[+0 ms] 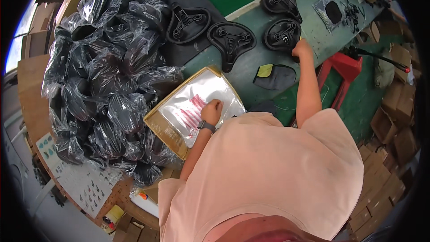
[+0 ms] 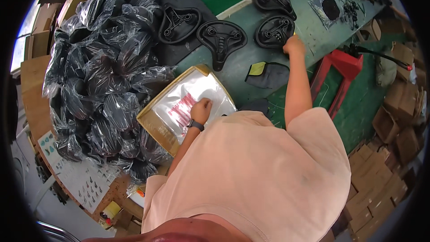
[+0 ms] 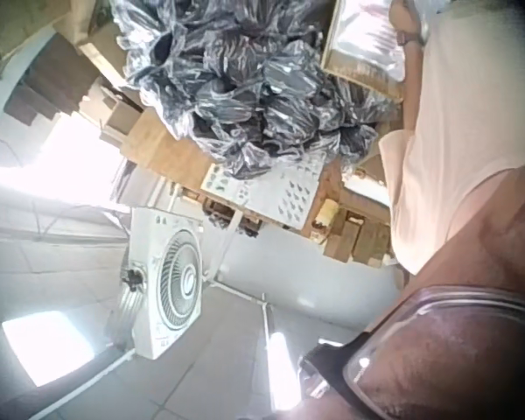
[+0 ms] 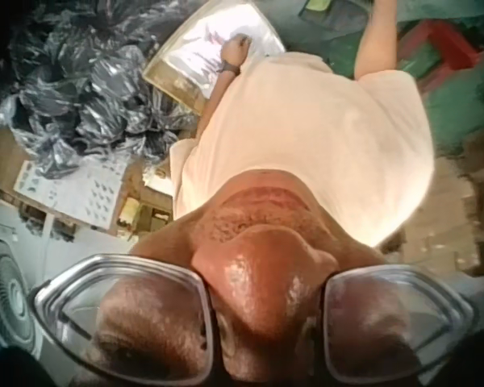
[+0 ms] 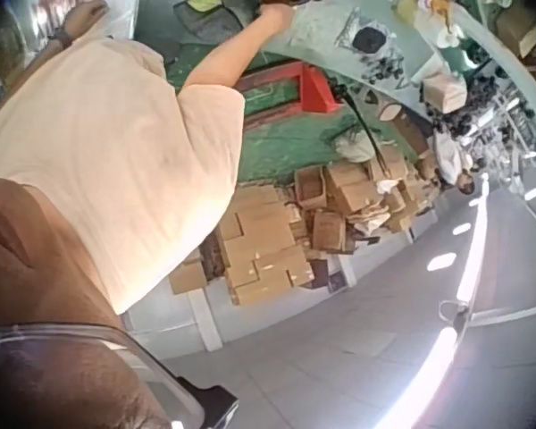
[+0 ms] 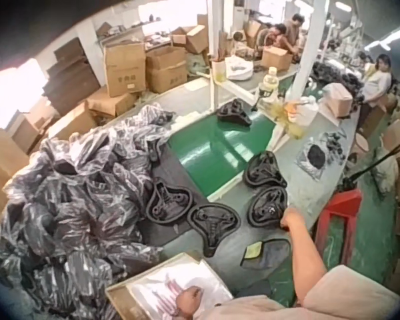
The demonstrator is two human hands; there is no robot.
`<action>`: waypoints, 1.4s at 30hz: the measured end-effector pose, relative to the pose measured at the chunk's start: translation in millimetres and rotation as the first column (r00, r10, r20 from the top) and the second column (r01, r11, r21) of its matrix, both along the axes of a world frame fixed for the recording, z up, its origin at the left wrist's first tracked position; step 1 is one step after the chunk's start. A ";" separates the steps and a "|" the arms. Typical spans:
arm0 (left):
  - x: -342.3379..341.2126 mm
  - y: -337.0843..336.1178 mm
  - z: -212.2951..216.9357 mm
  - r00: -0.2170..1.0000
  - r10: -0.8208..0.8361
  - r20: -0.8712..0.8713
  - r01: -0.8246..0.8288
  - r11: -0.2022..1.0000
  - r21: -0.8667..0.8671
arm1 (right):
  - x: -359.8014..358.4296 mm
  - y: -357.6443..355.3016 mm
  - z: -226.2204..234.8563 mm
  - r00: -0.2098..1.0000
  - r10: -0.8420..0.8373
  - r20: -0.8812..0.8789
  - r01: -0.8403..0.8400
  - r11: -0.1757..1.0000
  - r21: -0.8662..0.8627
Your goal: Packaging bicycle seats into plastic bags and placing them in boxes.
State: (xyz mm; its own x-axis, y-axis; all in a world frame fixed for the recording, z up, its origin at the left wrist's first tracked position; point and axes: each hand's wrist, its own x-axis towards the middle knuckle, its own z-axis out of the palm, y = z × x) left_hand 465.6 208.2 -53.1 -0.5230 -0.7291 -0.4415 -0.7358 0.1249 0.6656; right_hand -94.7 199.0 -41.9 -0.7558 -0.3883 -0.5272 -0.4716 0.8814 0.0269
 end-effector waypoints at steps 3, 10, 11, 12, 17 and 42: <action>-23.6 -11.8 -17.5 0.983 0.174 0.054 -0.171 0.984 -0.047 | -58.0 51.0 -103.6 0.996 0.048 0.080 -0.038 0.992 -0.122; -42.4 -7.5 -66.9 0.974 0.225 0.012 -0.217 0.952 -0.214 | 12.5 67.0 -64.5 0.993 0.116 0.022 -0.075 0.764 -0.641; -40.4 -5.5 -69.7 0.969 0.246 0.015 -0.235 0.941 -0.245 | 20.7 64.1 -44.7 0.985 0.100 0.139 0.031 0.694 -0.719; -27.3 0.6 -73.2 0.958 0.283 0.040 -0.261 0.923 -0.282 | 57.5 49.9 -2.9 0.952 0.072 0.296 0.181 0.649 -0.739; -39.8 16.5 -55.6 0.947 0.314 -0.068 -0.320 0.905 -0.281 | 124.6 116.7 100.0 0.965 0.139 0.224 0.068 0.689 -0.721; 61.9 76.4 -36.2 0.446 0.781 -0.438 -0.633 0.621 0.463 | 323.1 191.6 72.9 0.290 0.393 0.873 0.607 0.629 -0.485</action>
State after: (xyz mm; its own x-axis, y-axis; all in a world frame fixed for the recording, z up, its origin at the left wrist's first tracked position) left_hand 527.5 284.5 -89.3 -0.0513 -0.8922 -0.4487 0.0146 -0.4499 0.8929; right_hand 228.5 390.6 30.9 -0.0649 -0.8949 -0.4416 0.3781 0.3875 -0.8408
